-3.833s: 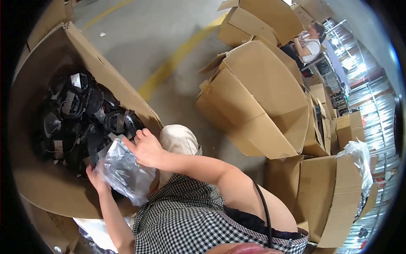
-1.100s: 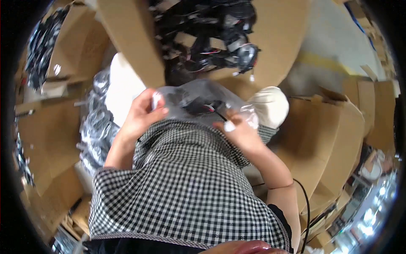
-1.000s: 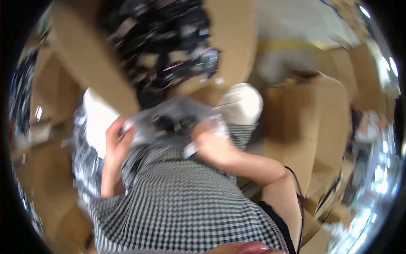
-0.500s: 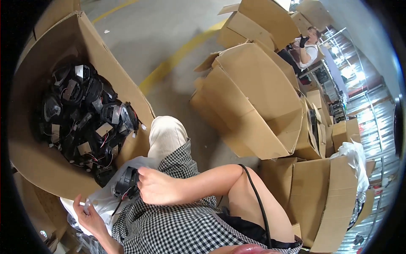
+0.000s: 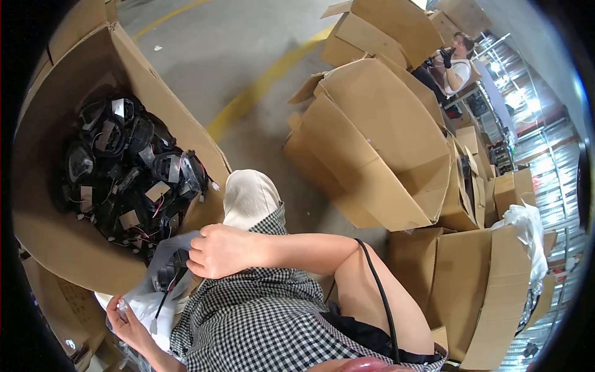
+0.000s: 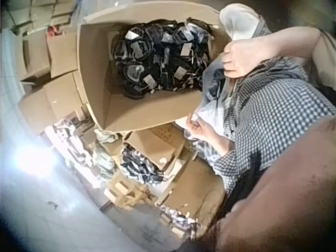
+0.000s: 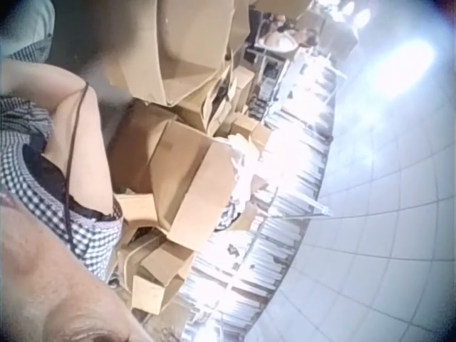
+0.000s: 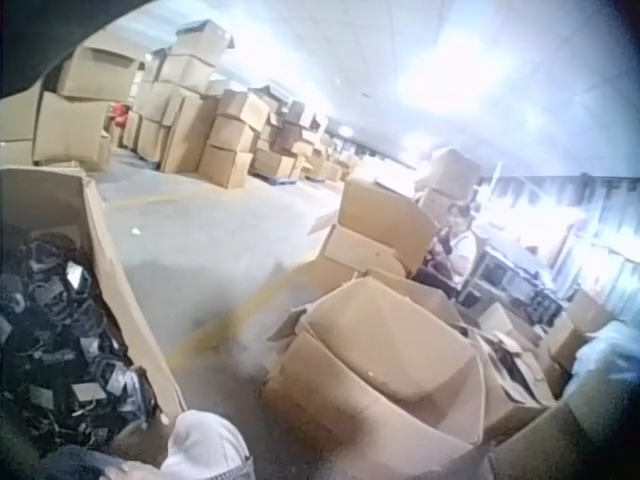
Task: The person bags car headlight components by hand, transferring them from cardboard boxes into plastic bags.
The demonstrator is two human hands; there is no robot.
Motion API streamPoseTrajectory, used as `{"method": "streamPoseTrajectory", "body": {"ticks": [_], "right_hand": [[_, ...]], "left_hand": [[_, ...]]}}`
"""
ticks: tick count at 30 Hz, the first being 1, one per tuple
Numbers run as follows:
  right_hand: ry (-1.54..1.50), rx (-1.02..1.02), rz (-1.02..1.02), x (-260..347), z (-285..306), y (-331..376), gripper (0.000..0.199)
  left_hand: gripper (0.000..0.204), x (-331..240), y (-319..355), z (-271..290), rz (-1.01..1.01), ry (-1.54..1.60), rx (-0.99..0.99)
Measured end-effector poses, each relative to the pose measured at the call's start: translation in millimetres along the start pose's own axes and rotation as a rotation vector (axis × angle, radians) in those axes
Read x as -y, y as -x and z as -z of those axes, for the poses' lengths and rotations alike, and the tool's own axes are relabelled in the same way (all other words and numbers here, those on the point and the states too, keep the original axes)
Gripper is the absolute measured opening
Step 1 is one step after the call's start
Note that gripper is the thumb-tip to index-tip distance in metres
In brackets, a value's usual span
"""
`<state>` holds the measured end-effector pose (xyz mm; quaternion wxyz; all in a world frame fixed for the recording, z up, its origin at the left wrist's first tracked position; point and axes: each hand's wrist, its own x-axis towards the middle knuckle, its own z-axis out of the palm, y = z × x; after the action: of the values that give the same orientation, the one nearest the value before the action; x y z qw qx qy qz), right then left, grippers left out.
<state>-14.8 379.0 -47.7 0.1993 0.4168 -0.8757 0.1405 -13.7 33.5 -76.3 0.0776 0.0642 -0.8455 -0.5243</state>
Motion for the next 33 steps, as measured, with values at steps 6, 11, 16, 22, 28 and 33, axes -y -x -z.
{"method": "streamPoseTrajectory", "body": {"ticks": [6, 11, 16, 22, 28, 33], "right_hand": [[-1.825, -0.230, -0.933, 10, -10, -28, 0.044], [-2.399, -0.344, -0.516, 40, -11, -53, 0.049], [-1.274, 0.036, 0.201, 36, -30, -39, 0.034], [-2.043, 0.044, -0.374, 35, -17, -34, 0.033], [-2.005, 0.059, -0.168, 46, -14, -47, 0.028], [-2.050, 0.103, -0.278, 59, -34, -70, 0.030]], "left_hand": [[0.016, -30, 8, -42, -0.353, 0.179, 0.062], [0.056, -8, 34, -79, 0.737, 1.000, 0.231], [0.044, -33, 22, -86, 0.319, 1.530, 0.439], [0.027, -68, 40, -83, 0.687, 1.531, 0.155], [0.053, -70, 48, -55, 0.564, 1.223, 0.501], [0.025, -78, 61, -4, -0.028, -0.134, 0.514]]}}
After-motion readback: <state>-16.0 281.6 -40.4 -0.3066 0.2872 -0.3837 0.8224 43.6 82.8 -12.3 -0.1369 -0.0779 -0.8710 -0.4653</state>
